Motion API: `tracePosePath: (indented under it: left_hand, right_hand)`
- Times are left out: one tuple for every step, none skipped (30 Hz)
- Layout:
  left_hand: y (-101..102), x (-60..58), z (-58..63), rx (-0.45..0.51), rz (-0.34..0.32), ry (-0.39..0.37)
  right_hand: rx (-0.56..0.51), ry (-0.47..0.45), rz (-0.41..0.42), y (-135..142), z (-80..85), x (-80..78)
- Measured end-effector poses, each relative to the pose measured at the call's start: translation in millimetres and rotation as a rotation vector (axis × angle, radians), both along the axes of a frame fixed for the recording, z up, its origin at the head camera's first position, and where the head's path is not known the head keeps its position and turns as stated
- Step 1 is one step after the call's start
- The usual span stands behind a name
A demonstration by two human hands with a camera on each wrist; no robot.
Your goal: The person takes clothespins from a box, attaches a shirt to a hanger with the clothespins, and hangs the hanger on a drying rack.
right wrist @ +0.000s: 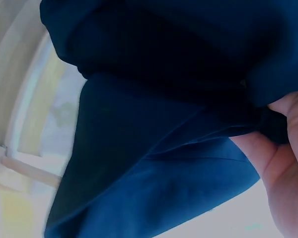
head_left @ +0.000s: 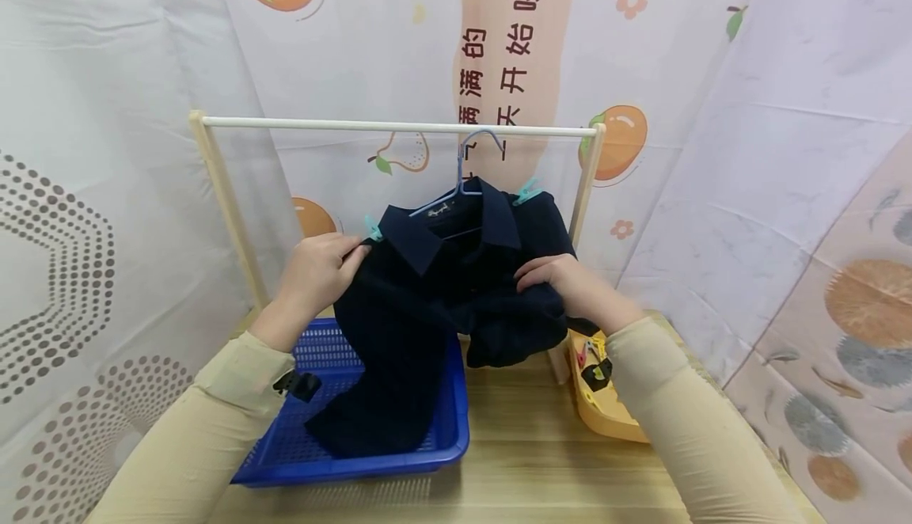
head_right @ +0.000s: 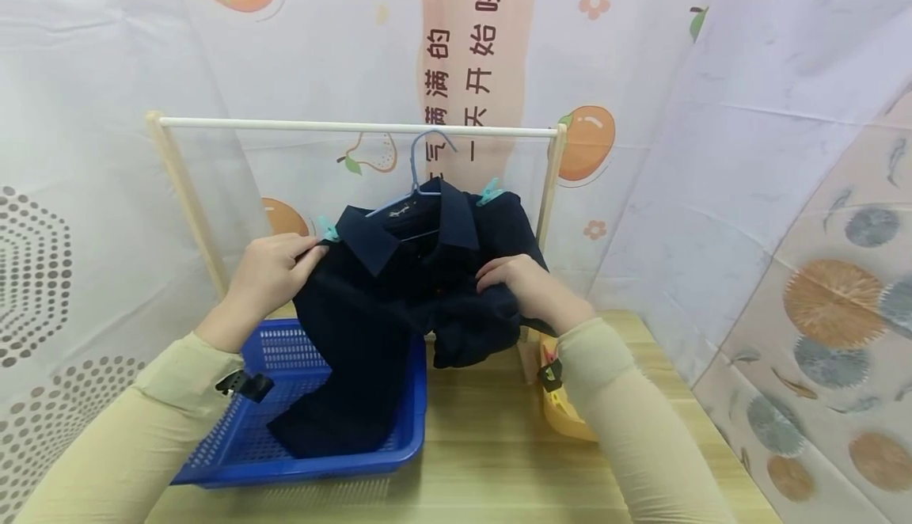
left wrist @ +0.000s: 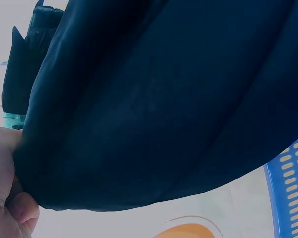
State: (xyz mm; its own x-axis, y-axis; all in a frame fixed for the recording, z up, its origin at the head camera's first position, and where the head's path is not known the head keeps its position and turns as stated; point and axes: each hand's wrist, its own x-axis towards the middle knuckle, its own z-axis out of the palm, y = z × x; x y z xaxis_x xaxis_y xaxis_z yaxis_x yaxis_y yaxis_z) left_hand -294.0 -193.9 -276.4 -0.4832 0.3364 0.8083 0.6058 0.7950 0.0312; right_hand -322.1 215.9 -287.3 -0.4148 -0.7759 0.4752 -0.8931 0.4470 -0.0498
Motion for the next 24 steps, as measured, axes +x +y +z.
tracePosePath:
  left_hand:
    - [0,-0.1,-0.1,0.000,-0.001,0.007]
    - [0,-0.2,-0.1,-0.002,0.000,0.014]
    - [-1,-0.3,-0.2,-0.003,0.002,0.020]
    - [-1,-0.2,-0.2,-0.003,0.004,0.026]
    - [-1,-0.2,-0.4,-0.005,0.007,0.031]
    - [-1,-0.1,-0.6,-0.005,0.009,0.033]
    - [-1,0.2,-0.6,-0.006,0.011,0.033]
    - [-1,0.4,-0.8,-0.007,0.015,0.032]
    - [-1,0.6,-1.1,-0.007,0.018,0.032]
    - [-1,0.6,-1.2,-0.007,0.020,0.030]
    - [-1,0.7,-1.4,-0.008,0.023,0.029]
    - [-1,0.7,-1.6,-0.009,0.024,0.026]
    - [0,0.8,-1.6,-0.008,0.025,0.023]
    - [0,0.9,-1.6,-0.008,0.026,0.020]
    - [0,0.9,-1.6,-0.009,0.028,0.018]
    - [0,1.0,-1.3,-0.009,0.028,0.015]
    - [0,0.9,-1.2,-0.009,0.029,0.013]
    - [0,0.9,-0.9,-0.009,0.031,0.010]
    - [0,0.8,-0.6,-0.009,0.031,0.008]
    - [0,0.7,-0.4,-0.009,0.033,0.005]
    - [0,0.8,-0.2,-0.009,0.036,0.005]
    - [1,0.5,-0.1,-0.009,0.036,0.002]
    - [1,0.4,-0.3,-0.012,0.038,-0.003]
    - [1,0.6,-0.5,-0.013,0.039,-0.006]
  right_hand:
    - [-0.009,-0.002,0.014,-1,-3.7,-1.3]
    - [-0.015,-0.002,0.026,-2,-7.4,-2.3]
    - [-0.017,0.000,0.041,-4,-11.1,-3.3]
    - [-0.013,-0.001,0.053,-5,-15.1,-4.1]
    - [-0.003,-0.002,0.059,-7,-19.2,-4.5]
    - [0.012,-0.007,0.061,-8,-23.4,-4.8]
    - [0.030,-0.017,0.055,-10,-27.6,-4.9]
    - [0.050,-0.028,0.043,-12,-31.8,-4.9]
    - [0.071,-0.046,0.025,-13,-35.9,-4.7]
    - [0.092,-0.063,0.002,-14,-40.1,-4.2]
    - [0.111,-0.079,-0.022,-15,-44.0,-3.5]
    - [0.126,-0.099,-0.043,-16,-47.3,-2.7]
    - [0.138,-0.115,-0.060,-17,-50.3,-1.8]
    - [0.147,-0.131,-0.074,-17,-53.1,-1.0]
    - [0.155,-0.149,-0.085,-19,-55.3,0.0]
    - [0.162,-0.161,-0.092,-20,-57.3,0.6]
    - [0.166,-0.176,-0.095,-21,-58.9,1.1]
    - [0.172,-0.196,-0.100,-23,-60.2,1.7]
    - [0.182,-0.215,-0.109,-24,-61.5,2.0]
    - [0.194,-0.237,-0.120,-25,-62.7,2.5]
    - [0.212,-0.263,-0.134,-27,-63.6,3.0]
    - [0.232,-0.286,-0.149,-28,-65.1,3.2]
    - [0.253,-0.311,-0.167,-29,-66.8,3.6]
    - [0.274,-0.340,-0.189,-30,-68.3,4.2]
